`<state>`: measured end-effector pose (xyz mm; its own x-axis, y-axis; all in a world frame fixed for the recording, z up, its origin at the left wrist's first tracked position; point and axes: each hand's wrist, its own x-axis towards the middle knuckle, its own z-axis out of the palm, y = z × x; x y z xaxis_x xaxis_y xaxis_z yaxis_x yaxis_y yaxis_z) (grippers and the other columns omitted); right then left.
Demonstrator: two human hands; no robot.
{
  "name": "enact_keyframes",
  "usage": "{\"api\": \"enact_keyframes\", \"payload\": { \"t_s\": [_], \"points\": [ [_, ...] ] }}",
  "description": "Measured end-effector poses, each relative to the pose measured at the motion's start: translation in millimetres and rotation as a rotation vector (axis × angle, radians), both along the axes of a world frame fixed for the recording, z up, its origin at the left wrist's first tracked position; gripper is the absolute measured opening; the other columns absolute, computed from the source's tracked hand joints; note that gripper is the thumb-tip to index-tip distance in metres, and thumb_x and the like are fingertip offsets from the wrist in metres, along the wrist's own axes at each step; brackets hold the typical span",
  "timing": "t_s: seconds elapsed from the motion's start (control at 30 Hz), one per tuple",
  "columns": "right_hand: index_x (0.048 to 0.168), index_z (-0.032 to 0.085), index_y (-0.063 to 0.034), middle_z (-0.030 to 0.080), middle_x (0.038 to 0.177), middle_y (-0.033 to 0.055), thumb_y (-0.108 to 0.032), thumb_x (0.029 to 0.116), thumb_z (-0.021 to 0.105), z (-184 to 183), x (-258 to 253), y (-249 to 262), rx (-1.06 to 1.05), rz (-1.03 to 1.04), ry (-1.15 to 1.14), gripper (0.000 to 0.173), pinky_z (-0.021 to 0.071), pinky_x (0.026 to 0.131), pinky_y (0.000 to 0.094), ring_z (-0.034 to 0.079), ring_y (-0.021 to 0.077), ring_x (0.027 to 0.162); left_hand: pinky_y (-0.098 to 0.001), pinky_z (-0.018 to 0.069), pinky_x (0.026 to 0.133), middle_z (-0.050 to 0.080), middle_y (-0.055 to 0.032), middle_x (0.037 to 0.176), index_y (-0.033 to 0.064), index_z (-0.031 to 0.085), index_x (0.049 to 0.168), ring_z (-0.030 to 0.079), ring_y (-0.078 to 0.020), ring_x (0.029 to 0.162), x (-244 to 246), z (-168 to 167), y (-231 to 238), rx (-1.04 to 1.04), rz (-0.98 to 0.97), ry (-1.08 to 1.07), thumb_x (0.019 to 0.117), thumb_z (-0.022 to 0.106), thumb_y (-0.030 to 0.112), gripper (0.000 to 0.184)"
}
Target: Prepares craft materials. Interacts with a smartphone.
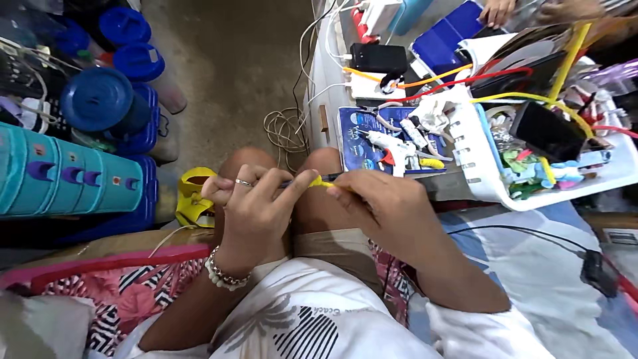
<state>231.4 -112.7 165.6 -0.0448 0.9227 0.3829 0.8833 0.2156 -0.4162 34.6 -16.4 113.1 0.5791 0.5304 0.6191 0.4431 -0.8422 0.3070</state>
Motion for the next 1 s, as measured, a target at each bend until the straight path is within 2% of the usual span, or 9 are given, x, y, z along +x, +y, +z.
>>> {"api": "enact_keyframes", "payload": {
  "t_s": [0.2,0.33,0.4,0.5,0.63,0.77,0.83,0.9,1.0],
  "points": [
    [0.093,0.072,-0.0113,0.065,0.082,-0.0034,-0.027,0.0998,0.062,18.5,28.0,27.2,-0.095,0.223,0.095,0.019,0.0499,0.06,0.018,0.06,0.0023,0.07,-0.0455,0.0354,0.093,0.069,0.0004,0.091,0.0238,0.077,0.116,0.059,-0.0173,0.095,-7.1,1.8,8.7,-0.101,-0.205,-0.023,0.1026,0.058,0.02,0.024],
    [0.094,0.071,-0.0058,0.068,0.083,-0.0027,-0.016,0.095,0.071,6.1,48.5,49.2,-0.375,0.471,0.563,0.01,0.0536,0.062,0.0149,0.063,0.0001,0.072,-0.0455,0.0288,0.098,0.07,0.0053,0.093,0.0223,0.075,0.108,0.059,-0.0086,0.096,-6.4,1.4,5.8,-0.159,-0.25,-0.129,0.1059,0.055,0.028,0.021],
    [0.095,0.069,-0.004,0.065,0.079,-0.0032,-0.01,0.0965,0.067,-8.0,49.2,52.3,-0.509,0.542,0.827,0.007,0.0512,0.063,0.0149,0.06,-0.0003,0.07,-0.0413,0.0287,0.099,0.071,0.0056,0.094,0.0217,0.074,0.109,0.059,-0.0064,0.096,-3.4,-0.9,3.7,-0.173,-0.244,-0.202,0.1061,0.055,0.028,0.02],
    [0.098,0.066,-0.0113,0.063,0.079,-0.0104,-0.017,0.1027,0.06,-27.2,39.8,45.2,-0.639,0.528,1.135,0.01,0.0478,0.062,0.0118,0.056,-0.0054,0.069,-0.0386,0.0297,0.099,0.07,0.0042,0.094,0.0197,0.074,0.109,0.058,-0.0062,0.096,1.7,-4.7,1.9,-0.203,-0.216,-0.286,0.1068,0.054,0.028,0.022],
    [0.106,0.06,-0.0157,0.06,0.077,-0.0109,-0.005,0.1023,0.05,-45.7,8.3,27.2,-0.43,0.399,1.366,0.016,0.0447,0.06,0.0119,0.053,-0.0055,0.065,-0.038,0.032,0.098,0.069,0.0036,0.093,0.0195,0.074,0.109,0.059,-0.0066,0.096,8.5,-8.4,1.7,-0.223,-0.111,-0.32,0.1063,0.055,0.031,0.022],
    [0.113,0.056,-0.0116,0.059,0.082,-0.0089,-0.013,0.107,0.05,-56.0,-15.4,19.9,-0.103,0.241,1.21,0.009,0.0462,0.063,0.014,0.053,-0.0042,0.068,-0.0392,0.0308,0.098,0.071,0.0047,0.094,0.0195,0.075,0.109,0.059,-0.005,0.094,18.3,-15.9,-0.3,-0.241,-0.032,-0.37,0.1047,0.058,0.029,0.02],
    [0.12,0.056,-0.0038,0.062,0.091,-0.0046,-0.021,0.1075,0.053,-59.4,-19.8,16.6,-0.019,0.148,1.043,0.021,0.0497,0.067,0.0156,0.056,-0.003,0.074,-0.0409,0.032,0.099,0.074,0.0043,0.097,0.0176,0.076,0.109,0.062,-0.0046,0.094,21.0,-19.1,-1.6,-0.253,-0.001,-0.386,0.1035,0.061,0.027,0.019],
    [0.116,0.06,0.001,0.065,0.089,-0.0028,-0.027,0.1069,0.055,-62.8,-20.9,16.2,0.039,0.059,0.931,0.029,0.0513,0.068,0.0165,0.059,-0.0026,0.075,-0.0415,0.0313,0.1,0.074,0.0036,0.096,0.0169,0.077,0.108,0.063,-0.0046,0.092,21.5,-20.8,-2.0,-0.224,0.029,-0.355,0.1026,0.062,0.027,0.018],
    [0.101,0.064,-0.0019,0.063,0.08,-0.0042,-0.021,0.1056,0.056,-67.5,-19.5,17.0,0.083,-0.04,0.927,0.021,0.0519,0.064,0.0173,0.059,-0.0016,0.069,-0.0445,0.0317,0.1,0.074,0.0015,0.09,0.0162,0.077,0.108,0.064,-0.0056,0.084,18.1,-21.3,0.6,-0.208,-0.02,-0.277,0.1017,0.064,0.028,0.019]
  ]
}}
